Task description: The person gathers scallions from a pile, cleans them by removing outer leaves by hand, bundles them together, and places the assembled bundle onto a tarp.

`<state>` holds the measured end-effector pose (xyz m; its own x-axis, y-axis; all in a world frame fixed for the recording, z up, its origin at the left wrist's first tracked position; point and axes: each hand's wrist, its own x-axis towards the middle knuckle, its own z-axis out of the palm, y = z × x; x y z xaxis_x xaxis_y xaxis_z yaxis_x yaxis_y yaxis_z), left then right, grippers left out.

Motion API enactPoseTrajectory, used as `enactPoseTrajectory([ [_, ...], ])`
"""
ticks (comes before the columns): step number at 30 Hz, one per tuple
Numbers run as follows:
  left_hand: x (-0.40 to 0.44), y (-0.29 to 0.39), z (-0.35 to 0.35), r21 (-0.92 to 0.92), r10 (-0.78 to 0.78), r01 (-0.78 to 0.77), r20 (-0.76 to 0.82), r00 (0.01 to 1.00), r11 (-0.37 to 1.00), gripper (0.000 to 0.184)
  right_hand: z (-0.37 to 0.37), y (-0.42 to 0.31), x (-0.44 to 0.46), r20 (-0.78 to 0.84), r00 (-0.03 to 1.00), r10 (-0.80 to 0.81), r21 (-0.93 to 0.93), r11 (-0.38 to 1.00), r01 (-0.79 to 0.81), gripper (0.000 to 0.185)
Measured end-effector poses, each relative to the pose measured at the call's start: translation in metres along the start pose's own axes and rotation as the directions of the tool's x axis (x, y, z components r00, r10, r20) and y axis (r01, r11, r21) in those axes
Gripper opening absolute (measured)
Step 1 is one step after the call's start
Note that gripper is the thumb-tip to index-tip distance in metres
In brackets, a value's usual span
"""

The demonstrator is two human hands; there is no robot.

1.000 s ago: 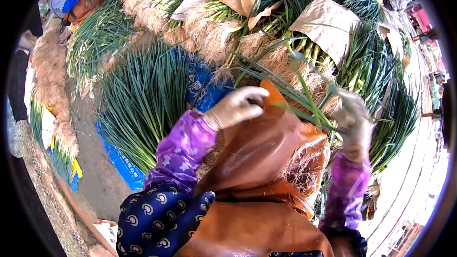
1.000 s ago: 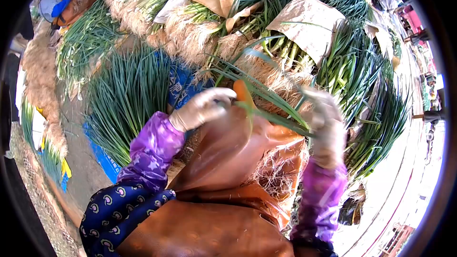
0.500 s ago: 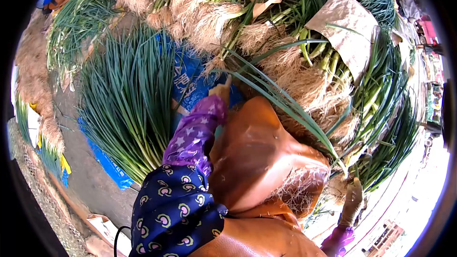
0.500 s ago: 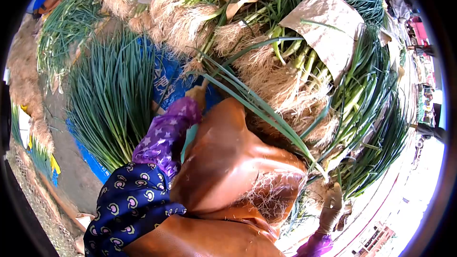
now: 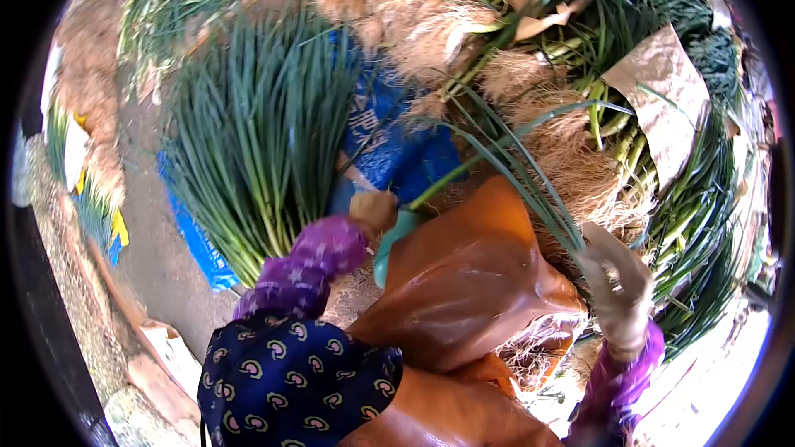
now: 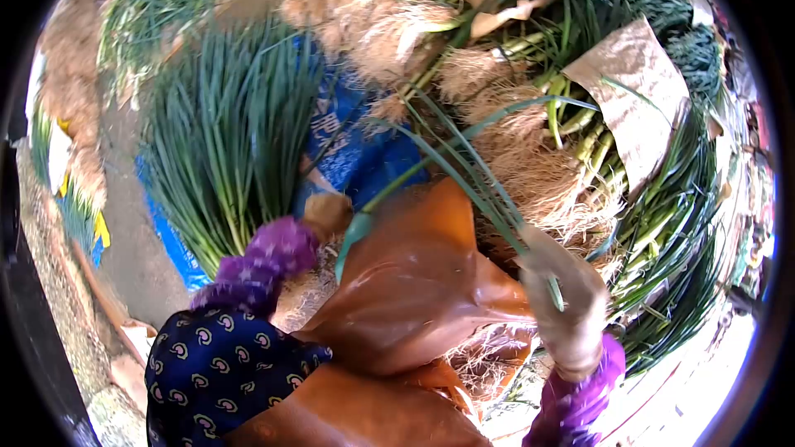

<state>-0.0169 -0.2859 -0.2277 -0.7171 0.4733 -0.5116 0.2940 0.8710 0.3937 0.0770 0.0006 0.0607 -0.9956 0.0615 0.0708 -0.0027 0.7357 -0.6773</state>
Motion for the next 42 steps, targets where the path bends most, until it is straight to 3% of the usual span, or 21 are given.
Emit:
enactPoseTrajectory([
  [3, -0.048, -0.003, 0.002, -0.064, -0.012, 0.014, 0.03, 0.999, 0.998, 0.018, 0.048, -0.033, 0.059, 0.199, 0.958, -0.206, 0.048, 0.979, 0.2, 0.028],
  [5, -0.055, -0.004, 0.007, -0.113, 0.205, -0.183, 0.24, 0.949, 0.977, 0.026, 0.075, -0.039, 0.084, 0.289, 0.945, -0.15, -0.064, 0.982, 0.175, 0.037],
  [7, -0.04, 0.007, -0.013, -0.346, 0.343, -0.296, 0.082, 0.936, 0.89, 0.037, 0.097, -0.042, 0.105, 0.268, 0.916, -0.299, -0.139, 0.929, 0.344, 0.042],
  [9, -0.009, 0.03, -0.044, -0.419, 0.19, -0.172, 0.0, 0.982, 0.891, 0.047, 0.113, -0.024, 0.108, 0.266, 0.867, -0.421, -0.211, 0.852, 0.479, 0.047],
  [11, 0.033, 0.039, -0.064, -0.382, 0.031, -0.061, -0.085, 0.996, 0.922, 0.052, 0.124, 0.008, 0.111, 0.358, 0.87, -0.338, -0.153, 0.898, 0.412, 0.048],
  [15, 0.137, 0.033, -0.015, -0.289, 0.003, -0.039, -0.124, 0.992, 0.956, 0.062, 0.118, 0.052, 0.103, 0.372, 0.923, -0.098, -0.111, 0.982, 0.149, 0.041],
  [16, 0.155, 0.043, -0.021, -0.134, 0.026, -0.01, 0.12, 0.992, 0.991, 0.062, 0.114, 0.056, 0.101, 0.418, 0.908, 0.022, -0.138, 0.99, 0.039, 0.037],
  [19, 0.178, 0.062, -0.036, 0.025, 0.071, -0.093, 0.459, 0.885, 0.995, 0.06, 0.117, 0.069, 0.095, 0.382, 0.921, 0.08, -0.036, 0.997, -0.072, 0.034],
  [20, 0.185, 0.065, -0.029, -0.198, -0.125, 0.206, 0.358, 0.925, 0.958, 0.057, 0.121, 0.074, 0.095, 0.333, 0.943, 0.029, -0.013, 1.0, -0.026, 0.029],
  [23, 0.204, 0.04, 0.032, -0.264, 0.005, -0.022, -0.064, 0.998, 0.964, 0.039, 0.129, 0.085, 0.096, 0.325, 0.945, 0.034, 0.045, 0.998, -0.051, 0.028],
  [25, 0.218, 0.033, 0.038, -0.358, -0.3, 0.306, 0.074, 0.951, 0.882, 0.029, 0.127, 0.083, 0.099, 0.333, 0.94, 0.07, 0.05, 0.994, -0.092, 0.027],
  [28, 0.227, 0.029, 0.035, -0.405, -0.649, 0.719, 0.32, 0.69, 0.565, 0.016, 0.125, 0.083, 0.105, 0.349, 0.93, 0.118, 0.035, 0.99, -0.139, 0.024],
  [29, 0.193, 0.019, 0.021, -0.246, -0.297, 0.335, 0.179, 0.938, 0.91, 0.01, 0.128, 0.083, 0.107, 0.354, 0.926, 0.13, 0.025, 0.989, -0.148, 0.023],
  [30, 0.159, 0.009, 0.005, 0.04, 0.117, -0.117, 0.001, 0.993, 0.992, 0.004, 0.132, 0.082, 0.109, 0.357, 0.926, 0.125, 0.034, 0.989, -0.147, 0.023],
  [32, 0.096, 0.009, -0.033, 0.038, 0.273, -0.271, -0.196, 0.942, 0.962, 0.009, 0.143, 0.081, 0.121, 0.368, 0.93, -0.02, -0.041, 0.998, 0.037, 0.02],
  [33, 0.068, 0.009, -0.043, 0.005, 0.259, -0.263, -0.199, 0.945, 0.965, 0.009, 0.151, 0.081, 0.13, 0.368, 0.929, -0.034, -0.033, 0.998, 0.049, 0.02],
  [35, 0.027, 0.011, -0.057, -0.023, 0.244, -0.254, -0.212, 0.946, 0.967, 0.008, 0.167, 0.08, 0.154, 0.627, 0.664, 0.407, -0.161, 0.902, -0.401, 0.039],
  [36, 0.01, 0.013, -0.063, -0.043, 0.158, -0.175, -0.267, 0.951, 0.984, 0.008, 0.169, 0.075, 0.168, 0.749, 0.486, 0.45, -0.187, 0.848, -0.496, 0.055],
  [37, -0.003, 0.014, -0.067, -0.069, 0.07, -0.096, -0.319, 0.945, 0.993, 0.008, 0.175, 0.076, 0.17, 0.748, 0.492, 0.445, -0.186, 0.853, -0.488, 0.055],
  [39, -0.021, 0.015, -0.074, -0.072, 0.092, -0.138, -0.446, 0.891, 0.988, 0.006, 0.206, 0.094, 0.166, 0.784, 0.333, 0.524, -0.035, 0.573, -0.819, 0.061],
  [42, -0.035, 0.018, -0.082, -0.092, 0.126, -0.224, -0.596, 0.793, 0.97, 0.005, 0.262, 0.083, 0.162, 0.805, 0.488, 0.337, 0.373, 0.352, -0.858, 0.057],
])
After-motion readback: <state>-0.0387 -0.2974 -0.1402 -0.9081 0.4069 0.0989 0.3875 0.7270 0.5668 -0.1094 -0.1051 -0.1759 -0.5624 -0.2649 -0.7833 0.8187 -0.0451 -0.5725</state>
